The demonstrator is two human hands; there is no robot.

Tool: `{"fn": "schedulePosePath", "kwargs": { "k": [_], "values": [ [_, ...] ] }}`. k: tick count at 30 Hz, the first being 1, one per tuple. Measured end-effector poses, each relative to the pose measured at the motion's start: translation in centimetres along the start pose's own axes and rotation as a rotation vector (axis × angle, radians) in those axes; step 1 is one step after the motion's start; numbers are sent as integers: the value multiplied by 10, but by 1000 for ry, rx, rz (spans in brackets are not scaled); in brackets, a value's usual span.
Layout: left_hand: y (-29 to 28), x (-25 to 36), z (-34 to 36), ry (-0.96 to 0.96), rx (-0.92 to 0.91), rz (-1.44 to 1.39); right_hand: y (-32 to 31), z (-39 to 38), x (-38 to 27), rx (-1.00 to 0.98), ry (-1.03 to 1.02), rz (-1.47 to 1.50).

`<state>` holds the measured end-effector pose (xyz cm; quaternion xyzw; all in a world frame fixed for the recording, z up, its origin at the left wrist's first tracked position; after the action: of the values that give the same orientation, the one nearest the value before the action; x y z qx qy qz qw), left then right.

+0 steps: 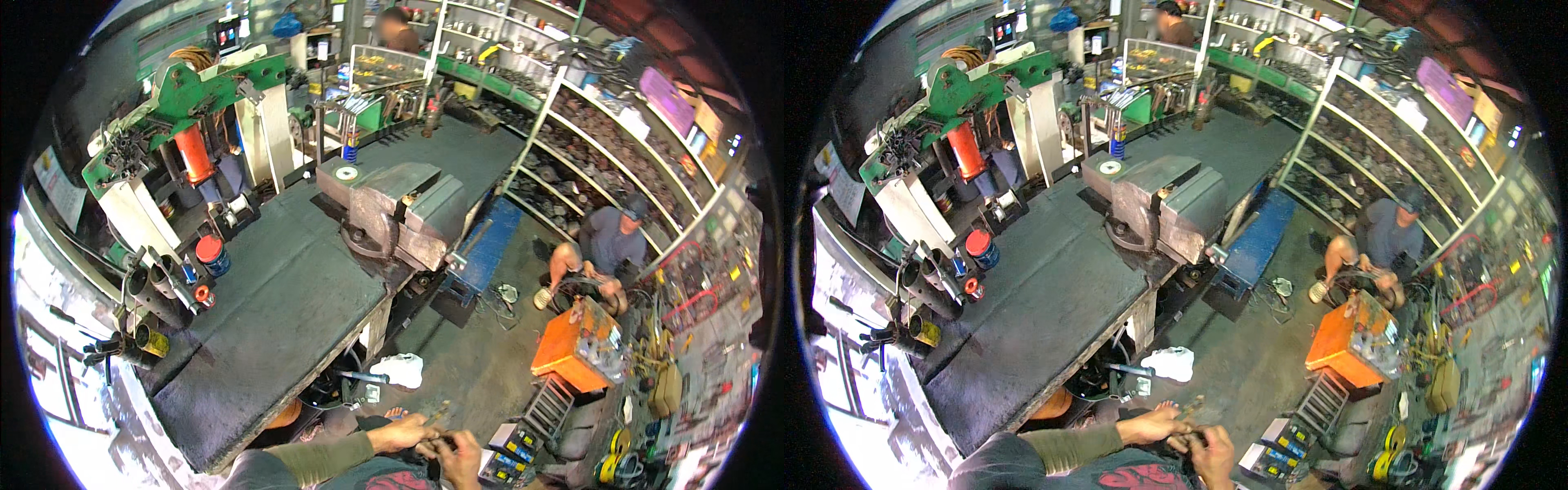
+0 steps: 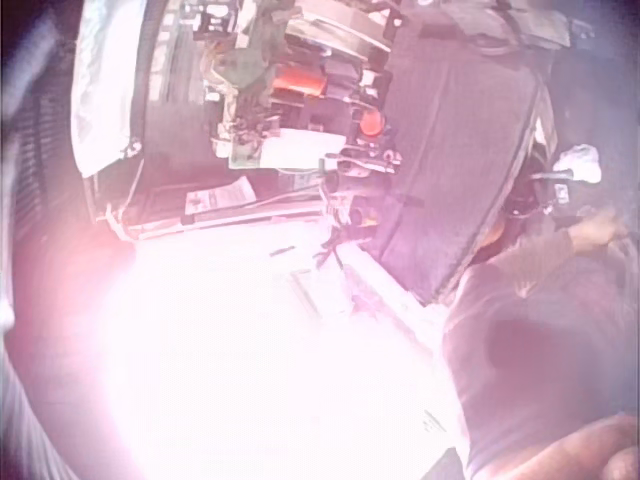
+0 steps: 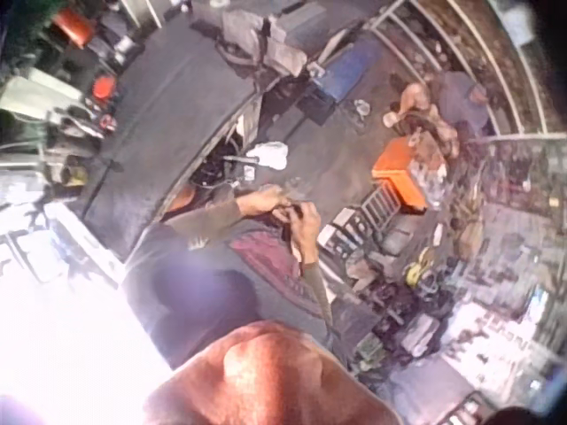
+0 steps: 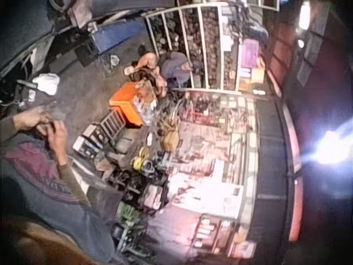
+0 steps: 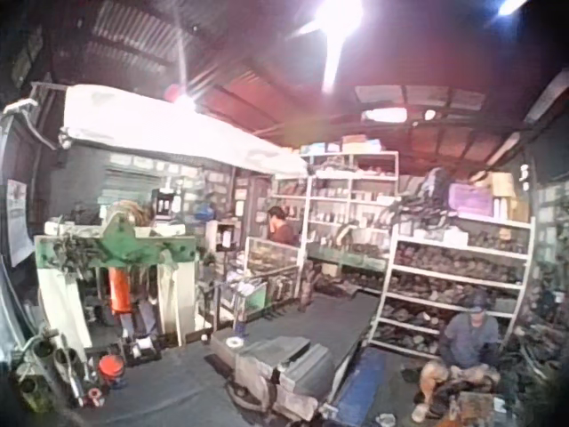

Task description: The person uses a wrench to loosen a bolt on a metal part clamped in a vise, then moves to a bench grinder to grind the edges of the part. The person repeatedly grinds the part against the spinning wheel, rotating it to work different sides.

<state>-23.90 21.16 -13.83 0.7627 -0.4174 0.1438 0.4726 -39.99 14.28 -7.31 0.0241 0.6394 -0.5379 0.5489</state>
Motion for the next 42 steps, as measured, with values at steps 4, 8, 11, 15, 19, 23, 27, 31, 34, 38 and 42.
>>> {"fn": "schedulePosePath", "kwargs": {
  "k": [4, 8, 11, 15, 19, 23, 27, 31, 34, 38, 42],
  "values": [
    [12, 94, 43, 116, 24, 3, -31, 109, 25, -26, 46, 173],
    [5, 143, 92, 213, 275, 4, -26, 197, 78, -150, 132, 289],
    [-18, 152, 110, 337, 446, -271, -19, 272, 53, -416, -30, 296],
    [-36, 168, 139, 633, 532, -653, -1, 359, 54, -663, -514, 229],
    [-23, 188, 152, 775, 814, -784, 8, 420, 41, -871, -853, 281],
    [3, 216, 144, 855, 1252, -243, 11, 457, 39, -1058, -803, 425],
    [3, 223, 131, 838, 1102, -898, 10, 501, 77, -1026, -505, 481],
    [-9, 262, 78, 705, 1543, -447, 27, 530, 154, -1021, -56, 467],
    [-51, 261, 44, 400, 2071, 209, 31, 531, 158, -995, -217, 300],
    [-148, 265, 32, 166, 2175, 500, 40, 514, 159, -935, -160, 320],
    [-238, 262, 49, -35, 2108, 654, 49, 480, 157, -811, -35, 422]
  ]
}}
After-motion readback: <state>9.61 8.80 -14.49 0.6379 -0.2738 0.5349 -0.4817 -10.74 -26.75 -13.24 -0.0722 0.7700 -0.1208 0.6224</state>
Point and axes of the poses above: each hand's wrist, its own z-axis towards the middle knuckle, its own y-axis out of the palm, x = y × z, the point moved 1 cm from there along z, towards the middle knuckle, and after that the axes turned 2 degrees about -y, right-handed, at the moved point
